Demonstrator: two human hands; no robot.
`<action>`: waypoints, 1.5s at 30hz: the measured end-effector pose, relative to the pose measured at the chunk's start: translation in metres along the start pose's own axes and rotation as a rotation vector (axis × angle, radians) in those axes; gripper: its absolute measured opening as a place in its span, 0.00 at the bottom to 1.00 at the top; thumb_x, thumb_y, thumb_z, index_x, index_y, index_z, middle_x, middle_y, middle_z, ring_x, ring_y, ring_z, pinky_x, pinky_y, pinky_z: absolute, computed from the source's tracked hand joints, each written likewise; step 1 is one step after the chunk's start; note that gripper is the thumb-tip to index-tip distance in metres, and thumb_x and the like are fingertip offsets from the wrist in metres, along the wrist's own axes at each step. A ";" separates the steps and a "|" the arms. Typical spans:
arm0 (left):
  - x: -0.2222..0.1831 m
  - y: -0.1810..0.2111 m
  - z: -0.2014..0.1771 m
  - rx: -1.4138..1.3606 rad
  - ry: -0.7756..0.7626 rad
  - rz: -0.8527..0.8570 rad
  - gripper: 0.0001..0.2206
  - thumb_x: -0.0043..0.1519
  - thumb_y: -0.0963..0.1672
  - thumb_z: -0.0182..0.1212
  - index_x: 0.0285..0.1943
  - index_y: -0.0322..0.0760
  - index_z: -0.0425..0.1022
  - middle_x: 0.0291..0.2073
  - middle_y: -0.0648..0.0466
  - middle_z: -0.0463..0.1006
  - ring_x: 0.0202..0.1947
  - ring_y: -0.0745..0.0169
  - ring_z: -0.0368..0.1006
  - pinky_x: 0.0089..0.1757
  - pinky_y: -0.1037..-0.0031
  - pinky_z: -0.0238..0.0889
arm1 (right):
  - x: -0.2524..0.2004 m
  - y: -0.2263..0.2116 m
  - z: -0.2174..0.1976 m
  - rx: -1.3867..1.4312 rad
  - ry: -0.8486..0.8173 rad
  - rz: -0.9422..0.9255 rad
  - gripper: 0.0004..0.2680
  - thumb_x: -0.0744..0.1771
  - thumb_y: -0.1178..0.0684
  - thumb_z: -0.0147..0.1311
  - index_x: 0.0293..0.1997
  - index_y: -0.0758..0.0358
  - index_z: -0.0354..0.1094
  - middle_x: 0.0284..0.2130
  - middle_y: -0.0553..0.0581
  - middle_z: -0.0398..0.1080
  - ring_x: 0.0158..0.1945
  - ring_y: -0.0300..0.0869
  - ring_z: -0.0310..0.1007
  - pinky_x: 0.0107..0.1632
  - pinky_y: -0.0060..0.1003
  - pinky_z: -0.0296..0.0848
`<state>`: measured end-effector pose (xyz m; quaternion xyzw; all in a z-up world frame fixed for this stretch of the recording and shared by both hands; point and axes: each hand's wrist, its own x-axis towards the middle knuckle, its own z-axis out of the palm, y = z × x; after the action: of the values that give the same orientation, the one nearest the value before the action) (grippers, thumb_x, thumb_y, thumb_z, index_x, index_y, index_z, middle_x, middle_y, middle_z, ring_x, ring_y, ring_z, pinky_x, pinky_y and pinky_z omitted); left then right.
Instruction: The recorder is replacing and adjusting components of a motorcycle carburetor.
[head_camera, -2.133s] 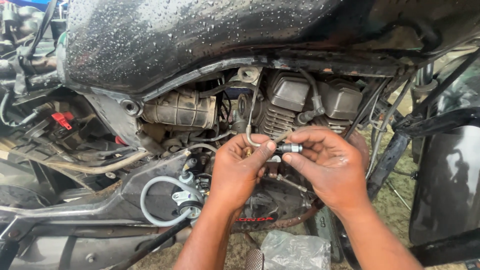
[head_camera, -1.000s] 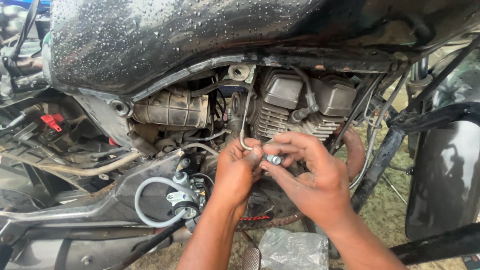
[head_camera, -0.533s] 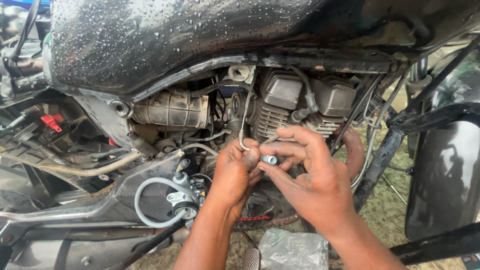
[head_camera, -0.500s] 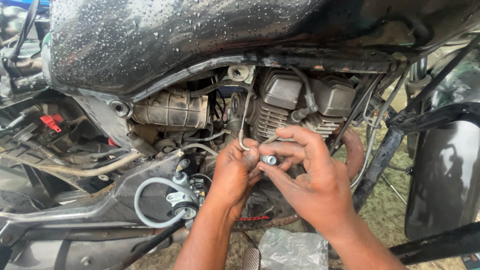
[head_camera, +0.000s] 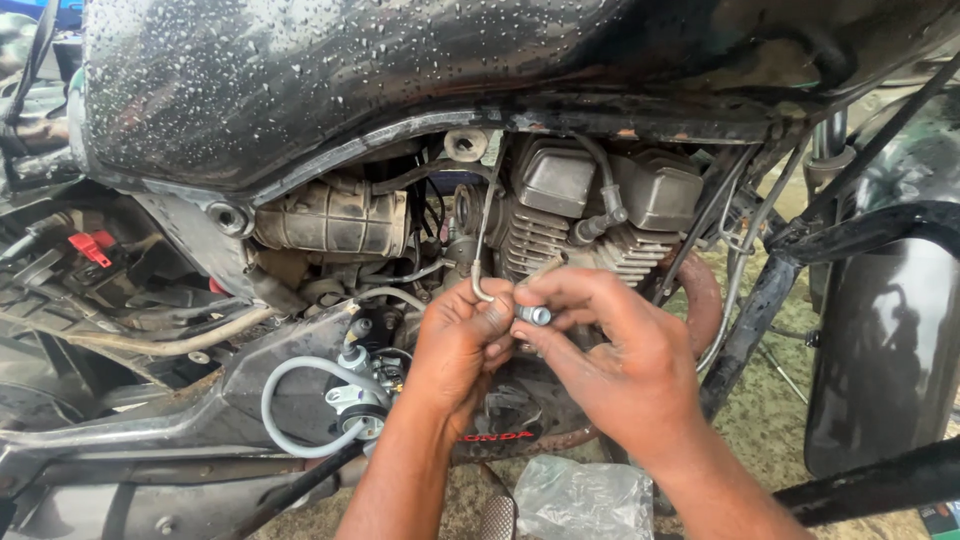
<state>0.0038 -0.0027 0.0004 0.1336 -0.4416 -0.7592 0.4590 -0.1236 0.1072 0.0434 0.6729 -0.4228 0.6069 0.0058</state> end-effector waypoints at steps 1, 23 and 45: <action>0.002 -0.002 -0.005 0.040 0.015 -0.004 0.04 0.64 0.39 0.58 0.45 0.30 0.74 0.29 0.54 0.78 0.18 0.76 0.57 0.22 0.83 0.50 | 0.000 0.002 -0.001 -0.046 0.000 -0.039 0.16 0.63 0.65 0.67 0.53 0.68 0.66 0.47 0.57 0.77 0.50 0.39 0.82 0.46 0.28 0.81; -0.014 0.040 0.011 0.283 -0.067 -0.142 0.20 0.68 0.48 0.50 0.59 0.30 0.77 0.38 0.57 0.81 0.21 0.78 0.54 0.25 0.84 0.52 | -0.006 0.053 0.010 0.383 0.046 0.210 0.08 0.64 0.69 0.60 0.45 0.72 0.67 0.46 0.61 0.73 0.48 0.41 0.79 0.50 0.33 0.81; 0.002 0.013 0.002 0.470 0.203 0.170 0.07 0.59 0.40 0.68 0.41 0.28 0.83 0.30 0.54 0.83 0.29 0.72 0.73 0.35 0.80 0.67 | 0.002 0.042 0.006 0.178 0.003 0.197 0.10 0.64 0.68 0.59 0.48 0.69 0.74 0.49 0.57 0.74 0.50 0.38 0.78 0.51 0.32 0.81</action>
<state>0.0085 -0.0056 0.0125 0.2743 -0.5670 -0.5775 0.5193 -0.1430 0.0754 0.0220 0.6250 -0.4314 0.6407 -0.1128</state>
